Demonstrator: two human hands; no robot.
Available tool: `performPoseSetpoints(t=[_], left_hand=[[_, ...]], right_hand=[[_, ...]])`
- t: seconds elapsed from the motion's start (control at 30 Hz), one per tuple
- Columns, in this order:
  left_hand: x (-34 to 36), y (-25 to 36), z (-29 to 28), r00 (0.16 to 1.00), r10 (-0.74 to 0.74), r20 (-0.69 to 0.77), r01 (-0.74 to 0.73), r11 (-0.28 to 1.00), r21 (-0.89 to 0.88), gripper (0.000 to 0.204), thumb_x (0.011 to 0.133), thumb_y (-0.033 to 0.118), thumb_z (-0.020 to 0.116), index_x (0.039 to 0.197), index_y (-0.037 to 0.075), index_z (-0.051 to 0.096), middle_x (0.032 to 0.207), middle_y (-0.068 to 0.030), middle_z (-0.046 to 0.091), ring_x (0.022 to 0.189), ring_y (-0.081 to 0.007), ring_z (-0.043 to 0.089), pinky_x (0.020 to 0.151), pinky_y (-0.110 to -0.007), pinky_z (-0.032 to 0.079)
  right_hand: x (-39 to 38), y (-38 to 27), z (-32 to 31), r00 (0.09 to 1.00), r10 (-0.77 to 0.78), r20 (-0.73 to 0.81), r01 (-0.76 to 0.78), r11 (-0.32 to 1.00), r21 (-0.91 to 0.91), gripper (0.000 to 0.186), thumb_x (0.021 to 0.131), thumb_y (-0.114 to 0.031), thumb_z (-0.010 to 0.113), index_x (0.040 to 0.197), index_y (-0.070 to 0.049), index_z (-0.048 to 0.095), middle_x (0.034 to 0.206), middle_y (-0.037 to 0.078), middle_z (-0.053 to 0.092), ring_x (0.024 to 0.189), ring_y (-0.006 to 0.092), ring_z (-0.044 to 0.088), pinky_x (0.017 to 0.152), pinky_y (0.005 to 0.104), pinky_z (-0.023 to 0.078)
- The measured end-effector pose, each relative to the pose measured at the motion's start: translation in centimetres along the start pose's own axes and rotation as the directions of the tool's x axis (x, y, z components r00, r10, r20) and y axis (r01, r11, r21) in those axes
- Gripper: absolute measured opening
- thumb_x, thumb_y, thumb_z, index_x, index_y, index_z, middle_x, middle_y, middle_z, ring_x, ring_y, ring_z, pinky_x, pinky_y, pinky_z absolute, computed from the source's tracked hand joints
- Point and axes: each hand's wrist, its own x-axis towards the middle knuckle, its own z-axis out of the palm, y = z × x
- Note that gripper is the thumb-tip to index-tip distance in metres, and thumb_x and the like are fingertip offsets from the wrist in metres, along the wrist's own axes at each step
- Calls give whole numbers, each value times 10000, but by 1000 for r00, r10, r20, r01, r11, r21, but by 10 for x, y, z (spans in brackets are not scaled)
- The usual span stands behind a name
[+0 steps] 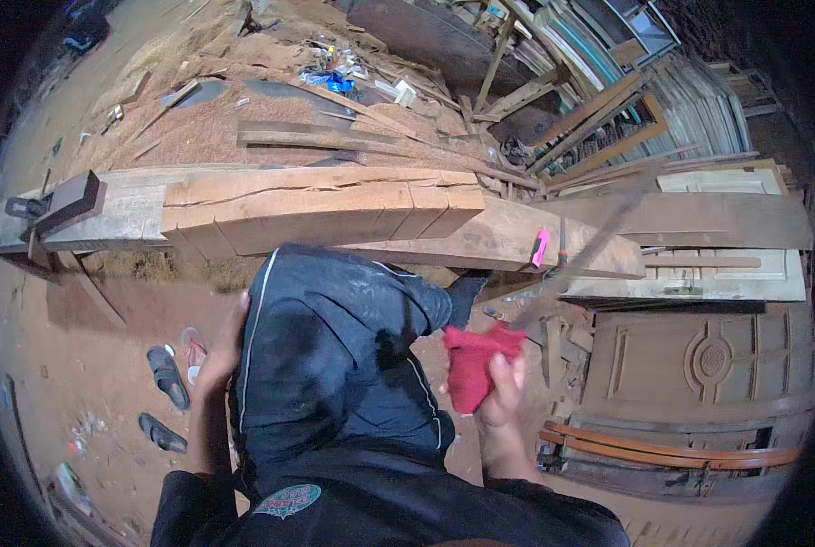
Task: The person saws a piece of timber using a handsaw. They hold the wood steady with one hand while making multiple cuts across its width.
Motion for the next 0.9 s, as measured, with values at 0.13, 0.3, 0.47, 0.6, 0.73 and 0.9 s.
performPoseSetpoints(t=[0.13,0.3,0.47,0.6,0.73,0.9], left_hand=[[-8,39,21,969,225,-105,-220,974,60,476,1102,315,467,1418,-33,544,1391,-129,605,1325,-209,527,1164,-334,343],[-11,39,28,844,495,-209,-490,868,77,355,1039,171,579,1310,-56,612,1324,-171,666,1238,-224,610,1097,-352,434],[-18,61,33,735,622,-270,-569,782,253,261,1020,151,596,1175,-39,685,1159,-157,755,1096,-230,702,1009,-358,510],[-10,72,35,674,708,-210,-574,681,455,206,1004,121,605,1113,-15,715,1051,-142,765,1011,-241,720,938,-353,527],[0,83,47,651,733,-195,-605,657,449,160,969,75,637,1082,-5,717,1013,-137,759,975,-279,724,906,-361,531],[9,86,61,611,785,-104,-664,580,473,138,947,43,644,1061,11,716,1002,-143,750,948,-301,713,880,-369,532]], right_hand=[[1,-7,-5,964,262,37,-260,964,-60,389,1048,-273,553,1314,10,529,971,178,711,702,251,720,558,372,602],[8,19,-3,942,-172,-288,190,981,37,400,1051,-308,585,1298,4,545,944,153,711,710,238,717,513,338,579],[7,8,-5,996,21,-86,-31,991,-126,376,1059,-350,567,1160,8,623,850,114,703,590,180,674,473,332,555],[19,12,-12,997,72,-25,-72,997,11,372,1053,-327,586,1189,17,623,870,90,703,596,166,669,463,302,532],[6,8,-29,977,-210,-49,209,978,-21,352,1054,-291,599,1263,-9,620,1043,66,714,869,132,685,742,327,575],[12,26,-37,940,-207,-272,161,970,-180,332,1064,-263,586,1278,-10,613,1074,76,705,890,149,691,767,336,572]])
